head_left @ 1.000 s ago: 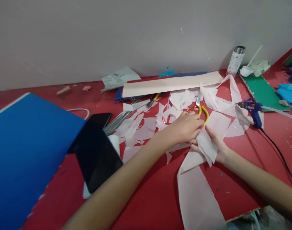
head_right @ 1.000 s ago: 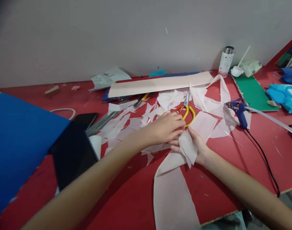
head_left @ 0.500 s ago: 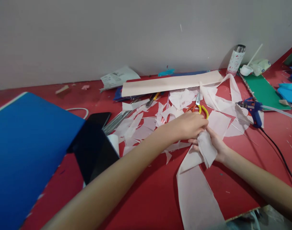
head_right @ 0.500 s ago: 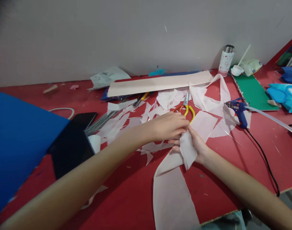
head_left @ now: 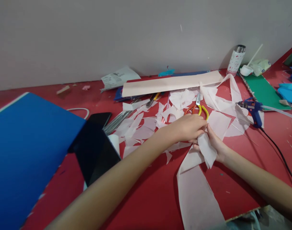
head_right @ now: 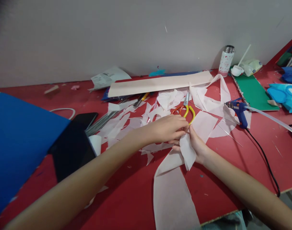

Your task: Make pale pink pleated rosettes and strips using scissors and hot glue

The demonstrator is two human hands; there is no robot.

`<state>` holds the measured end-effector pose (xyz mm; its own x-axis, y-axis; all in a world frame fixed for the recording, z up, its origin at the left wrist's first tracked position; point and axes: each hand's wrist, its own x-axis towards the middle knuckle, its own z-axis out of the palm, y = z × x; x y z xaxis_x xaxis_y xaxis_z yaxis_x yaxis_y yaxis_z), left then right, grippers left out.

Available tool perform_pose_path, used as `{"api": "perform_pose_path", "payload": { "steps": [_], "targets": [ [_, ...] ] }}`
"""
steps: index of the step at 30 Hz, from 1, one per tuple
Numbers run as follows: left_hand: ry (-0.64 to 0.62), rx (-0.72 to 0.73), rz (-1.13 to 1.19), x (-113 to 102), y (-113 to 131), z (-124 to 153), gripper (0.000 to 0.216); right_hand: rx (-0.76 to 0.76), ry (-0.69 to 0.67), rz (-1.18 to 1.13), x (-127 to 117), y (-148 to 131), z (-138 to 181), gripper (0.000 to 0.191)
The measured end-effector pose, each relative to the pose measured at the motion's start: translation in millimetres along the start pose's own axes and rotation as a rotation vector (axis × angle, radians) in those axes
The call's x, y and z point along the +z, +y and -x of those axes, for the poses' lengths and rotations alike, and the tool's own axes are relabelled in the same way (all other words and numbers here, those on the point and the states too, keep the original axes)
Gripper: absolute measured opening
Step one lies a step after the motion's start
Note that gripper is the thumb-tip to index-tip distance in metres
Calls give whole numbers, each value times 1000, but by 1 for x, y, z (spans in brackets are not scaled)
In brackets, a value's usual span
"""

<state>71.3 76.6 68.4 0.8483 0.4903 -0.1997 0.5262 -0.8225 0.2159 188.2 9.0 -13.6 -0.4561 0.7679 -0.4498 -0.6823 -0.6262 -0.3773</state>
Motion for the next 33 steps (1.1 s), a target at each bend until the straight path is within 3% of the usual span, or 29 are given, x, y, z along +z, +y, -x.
{"api": "perform_pose_path", "payload": {
  "steps": [23, 33],
  "targets": [
    [-8, -19, 127, 4, 3, 5, 11, 36, -7, 35, 10, -9, 7, 63],
    [28, -87, 311, -5, -7, 16, 9, 26, -121, 199, 11, -22, 15, 46]
  ]
}}
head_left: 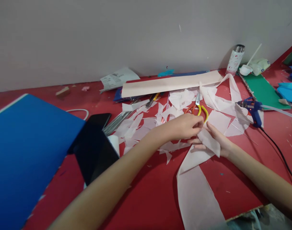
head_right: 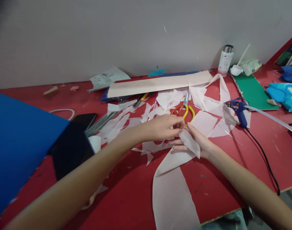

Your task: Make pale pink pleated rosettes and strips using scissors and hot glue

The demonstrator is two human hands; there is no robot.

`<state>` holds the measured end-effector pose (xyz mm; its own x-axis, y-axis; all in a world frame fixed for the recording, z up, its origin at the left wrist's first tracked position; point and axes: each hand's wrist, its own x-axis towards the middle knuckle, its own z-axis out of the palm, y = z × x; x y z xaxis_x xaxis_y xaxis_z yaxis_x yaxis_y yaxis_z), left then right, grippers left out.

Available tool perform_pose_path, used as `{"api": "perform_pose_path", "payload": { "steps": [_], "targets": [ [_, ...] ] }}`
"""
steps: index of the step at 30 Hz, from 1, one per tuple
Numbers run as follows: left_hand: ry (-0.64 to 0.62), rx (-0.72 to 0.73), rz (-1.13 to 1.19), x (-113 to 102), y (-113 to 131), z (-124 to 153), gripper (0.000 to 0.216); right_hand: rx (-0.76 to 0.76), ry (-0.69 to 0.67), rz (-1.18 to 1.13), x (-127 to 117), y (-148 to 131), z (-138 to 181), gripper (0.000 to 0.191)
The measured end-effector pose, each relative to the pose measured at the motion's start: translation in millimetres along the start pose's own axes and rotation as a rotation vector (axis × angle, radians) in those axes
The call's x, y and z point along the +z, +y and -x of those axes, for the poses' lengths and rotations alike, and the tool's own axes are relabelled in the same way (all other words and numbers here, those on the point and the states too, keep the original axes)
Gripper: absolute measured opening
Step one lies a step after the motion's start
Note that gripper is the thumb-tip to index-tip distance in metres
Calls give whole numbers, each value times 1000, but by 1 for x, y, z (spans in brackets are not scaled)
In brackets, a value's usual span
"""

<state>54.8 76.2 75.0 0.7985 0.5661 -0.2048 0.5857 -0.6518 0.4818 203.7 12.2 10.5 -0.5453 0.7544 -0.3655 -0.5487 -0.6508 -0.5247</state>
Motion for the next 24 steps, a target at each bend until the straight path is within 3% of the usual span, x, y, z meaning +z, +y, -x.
{"api": "perform_pose_path", "payload": {
  "steps": [8, 13, 19, 24],
  "targets": [
    [171, -117, 190, -13, -16, 21, 12, -12, -6, 187, -12, -17, 8, 30],
    [213, -150, 252, -14, -16, 30, 10, -40, -28, 251, -20, -19, 8, 44],
    [227, -169, 328, -9, -23, 31, 11, -93, -16, 378, -19, -17, 6, 23],
    [233, -237, 336, -4, -25, 28, 18, -97, 9, 412, -18, -17, 5, 22]
  ]
}}
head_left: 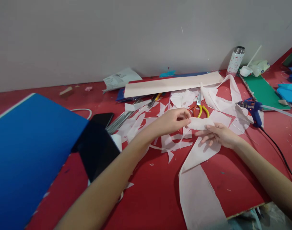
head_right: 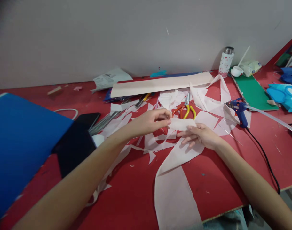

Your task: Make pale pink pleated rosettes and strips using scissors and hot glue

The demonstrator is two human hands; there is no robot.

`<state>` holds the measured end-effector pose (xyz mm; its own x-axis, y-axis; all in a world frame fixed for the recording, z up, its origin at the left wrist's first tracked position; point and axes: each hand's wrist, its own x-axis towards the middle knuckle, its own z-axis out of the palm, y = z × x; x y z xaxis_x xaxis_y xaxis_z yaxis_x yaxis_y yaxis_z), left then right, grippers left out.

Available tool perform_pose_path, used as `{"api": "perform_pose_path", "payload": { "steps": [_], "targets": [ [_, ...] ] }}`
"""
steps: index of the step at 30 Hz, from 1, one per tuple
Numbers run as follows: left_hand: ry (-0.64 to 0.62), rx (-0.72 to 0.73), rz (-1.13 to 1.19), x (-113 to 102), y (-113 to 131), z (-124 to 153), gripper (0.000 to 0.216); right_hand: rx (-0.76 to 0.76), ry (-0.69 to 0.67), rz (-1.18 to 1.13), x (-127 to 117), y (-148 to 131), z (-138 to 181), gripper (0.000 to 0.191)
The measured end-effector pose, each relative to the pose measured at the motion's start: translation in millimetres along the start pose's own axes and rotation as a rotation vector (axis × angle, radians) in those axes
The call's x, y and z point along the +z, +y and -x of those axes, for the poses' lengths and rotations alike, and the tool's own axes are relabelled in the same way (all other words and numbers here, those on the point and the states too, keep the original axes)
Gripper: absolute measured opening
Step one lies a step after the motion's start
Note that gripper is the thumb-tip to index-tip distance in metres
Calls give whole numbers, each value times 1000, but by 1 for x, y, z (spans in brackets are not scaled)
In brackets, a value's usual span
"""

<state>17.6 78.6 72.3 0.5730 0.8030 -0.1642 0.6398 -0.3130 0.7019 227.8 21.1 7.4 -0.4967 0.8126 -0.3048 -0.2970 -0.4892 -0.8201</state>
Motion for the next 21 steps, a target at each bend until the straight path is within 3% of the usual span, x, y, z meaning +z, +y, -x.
{"api": "perform_pose_path", "payload": {
  "steps": [8, 13, 21],
  "targets": [
    [3, 145, -140, 19, 9, -3, 30, 44, -74, 26, -7, 3, 0, 21],
    [-21, 323, -411, 34, 15, -7, 35, 53, -128, 21, -8, 4, -1, 20],
    [1, 313, -578, 42, 15, -15, 33, 42, -197, 32, -9, 1, -1, 21]
  ]
}}
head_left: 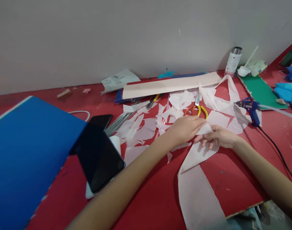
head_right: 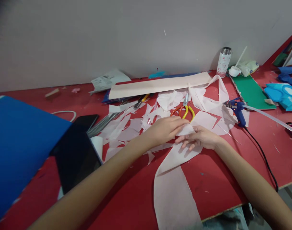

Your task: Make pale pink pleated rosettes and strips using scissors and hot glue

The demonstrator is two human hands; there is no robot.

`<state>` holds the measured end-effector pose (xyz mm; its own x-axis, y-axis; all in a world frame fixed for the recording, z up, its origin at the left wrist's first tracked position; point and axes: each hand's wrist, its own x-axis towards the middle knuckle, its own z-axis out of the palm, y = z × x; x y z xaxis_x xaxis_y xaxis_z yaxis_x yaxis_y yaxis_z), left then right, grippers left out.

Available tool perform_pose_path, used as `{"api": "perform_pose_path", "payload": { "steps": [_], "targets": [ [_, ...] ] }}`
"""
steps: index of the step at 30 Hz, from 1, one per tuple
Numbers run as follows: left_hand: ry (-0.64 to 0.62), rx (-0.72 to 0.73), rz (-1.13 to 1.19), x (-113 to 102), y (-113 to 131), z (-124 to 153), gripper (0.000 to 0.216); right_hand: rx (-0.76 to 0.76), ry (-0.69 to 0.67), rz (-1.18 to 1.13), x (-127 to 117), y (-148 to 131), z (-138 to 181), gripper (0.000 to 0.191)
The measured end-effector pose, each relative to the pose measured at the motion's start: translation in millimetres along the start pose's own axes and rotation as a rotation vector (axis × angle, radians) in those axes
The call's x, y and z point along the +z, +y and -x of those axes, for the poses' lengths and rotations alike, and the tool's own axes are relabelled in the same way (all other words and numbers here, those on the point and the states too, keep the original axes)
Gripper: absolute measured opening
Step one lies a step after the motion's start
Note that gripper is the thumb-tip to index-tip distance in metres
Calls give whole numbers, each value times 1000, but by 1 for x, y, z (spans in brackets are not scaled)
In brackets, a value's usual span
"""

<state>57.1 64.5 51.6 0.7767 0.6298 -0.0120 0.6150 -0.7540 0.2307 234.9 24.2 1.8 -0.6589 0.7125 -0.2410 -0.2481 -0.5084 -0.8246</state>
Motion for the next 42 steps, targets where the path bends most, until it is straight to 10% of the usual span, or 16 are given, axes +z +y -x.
{"api": "perform_pose_path", "payload": {
  "steps": [37, 42],
  "targets": [
    [242, -9, 151, 14, -8, 0, 35, -151, 247, -179, 2, 7, -8, 26],
    [261, -200, 226, 4, -4, 7, 38, -194, 343, -142, -1, 2, -6, 30]
  ]
}}
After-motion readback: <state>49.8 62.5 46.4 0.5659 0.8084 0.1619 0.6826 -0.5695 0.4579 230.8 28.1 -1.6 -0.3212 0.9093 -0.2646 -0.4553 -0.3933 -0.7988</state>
